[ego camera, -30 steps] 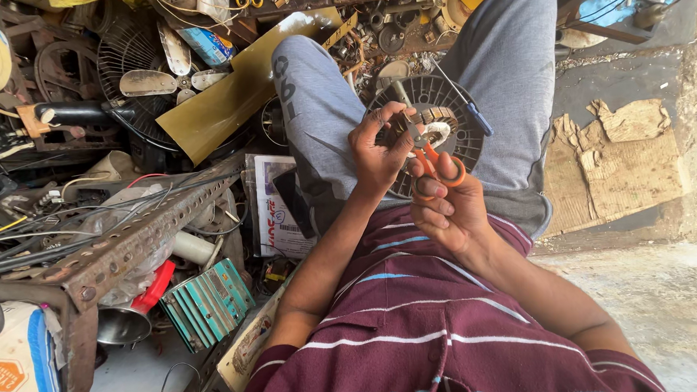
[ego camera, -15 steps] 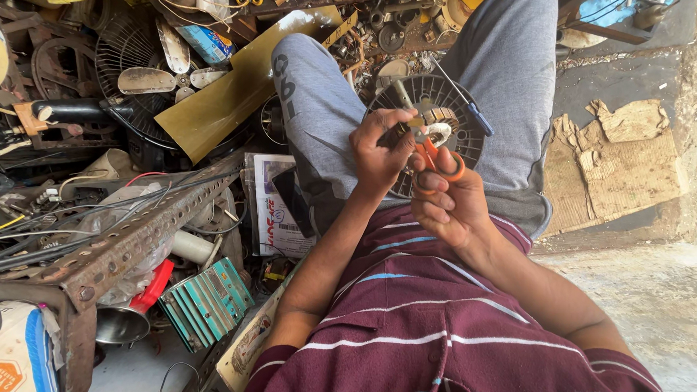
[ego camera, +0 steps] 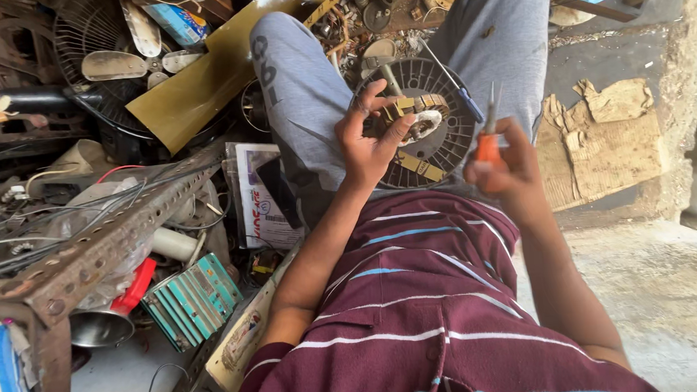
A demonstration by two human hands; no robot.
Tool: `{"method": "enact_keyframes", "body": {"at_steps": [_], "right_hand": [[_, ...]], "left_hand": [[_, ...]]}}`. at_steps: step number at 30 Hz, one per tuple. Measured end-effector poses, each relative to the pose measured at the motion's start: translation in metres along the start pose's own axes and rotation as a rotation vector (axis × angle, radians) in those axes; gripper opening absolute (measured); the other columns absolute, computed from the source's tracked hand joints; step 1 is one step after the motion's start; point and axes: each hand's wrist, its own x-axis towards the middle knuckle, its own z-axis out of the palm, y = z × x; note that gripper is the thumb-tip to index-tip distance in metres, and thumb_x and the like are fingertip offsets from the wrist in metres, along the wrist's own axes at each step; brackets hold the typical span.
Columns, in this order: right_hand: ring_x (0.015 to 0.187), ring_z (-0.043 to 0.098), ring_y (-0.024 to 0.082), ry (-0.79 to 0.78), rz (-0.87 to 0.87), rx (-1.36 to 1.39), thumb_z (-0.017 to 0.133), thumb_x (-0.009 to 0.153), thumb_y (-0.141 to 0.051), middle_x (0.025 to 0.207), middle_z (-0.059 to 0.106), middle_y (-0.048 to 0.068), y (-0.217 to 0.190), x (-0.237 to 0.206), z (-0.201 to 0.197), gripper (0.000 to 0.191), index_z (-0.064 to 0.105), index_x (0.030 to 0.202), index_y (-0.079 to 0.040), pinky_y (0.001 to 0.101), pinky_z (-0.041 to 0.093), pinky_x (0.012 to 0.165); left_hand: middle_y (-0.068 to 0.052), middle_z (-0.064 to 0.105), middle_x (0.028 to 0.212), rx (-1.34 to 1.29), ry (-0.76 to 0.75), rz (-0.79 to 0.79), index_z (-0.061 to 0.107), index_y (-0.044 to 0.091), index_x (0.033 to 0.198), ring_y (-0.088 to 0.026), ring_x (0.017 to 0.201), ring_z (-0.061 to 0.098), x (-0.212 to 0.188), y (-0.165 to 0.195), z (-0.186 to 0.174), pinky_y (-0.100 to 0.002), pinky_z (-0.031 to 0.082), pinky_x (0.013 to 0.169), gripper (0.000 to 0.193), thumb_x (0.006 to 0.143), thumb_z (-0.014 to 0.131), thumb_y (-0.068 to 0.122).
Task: The person is repairing an electric motor by hand, using a screwdriver and scissors. They are seen adjusting and manipulating the motor's internal components, including wires and coils.
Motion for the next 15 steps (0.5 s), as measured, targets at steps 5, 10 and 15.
{"method": "enact_keyframes", "body": {"at_steps": [5, 10, 15], "right_hand": [[0.061, 0.072, 0.023, 0.100, -0.022, -1.016, 0.080, 0.086, -0.024, 0.072, 0.073, 0.012, 0.001, 0.003, 0.000, 0.026, 0.070, 0.099, -0.004, 0.0359, 0.052, 0.056], [0.062, 0.070, 0.028, 0.130, -0.163, -1.200, 0.086, 0.087, -0.028, 0.074, 0.073, 0.011, -0.002, 0.003, 0.008, 0.026, 0.073, 0.082, -0.006, 0.0398, 0.053, 0.059], [0.056, 0.066, 0.030, 0.058, 0.044, -1.215, 0.079, 0.085, -0.021, 0.062, 0.065, 0.011, 0.000, 0.006, 0.005, 0.037, 0.063, 0.111, 0.000, 0.0431, 0.049, 0.055]], "left_hand": [[-0.009, 0.077, 0.104, 0.064, -0.011, 0.067, 0.057, 0.005, 0.141, -0.014, 0.096, 0.075, 0.004, 0.003, -0.002, -0.028, 0.056, 0.080, 0.062, 0.090, 0.088, 0.021], [-0.011, 0.077, 0.108, 0.018, -0.064, 0.005, 0.050, 0.003, 0.147, -0.012, 0.091, 0.074, 0.004, 0.009, -0.006, -0.025, 0.059, 0.079, 0.073, 0.088, 0.088, 0.023], [-0.011, 0.073, 0.113, -0.043, -0.064, 0.067, 0.043, 0.005, 0.156, -0.012, 0.095, 0.073, 0.001, 0.009, -0.006, -0.024, 0.060, 0.081, 0.070, 0.098, 0.082, 0.015]]}}
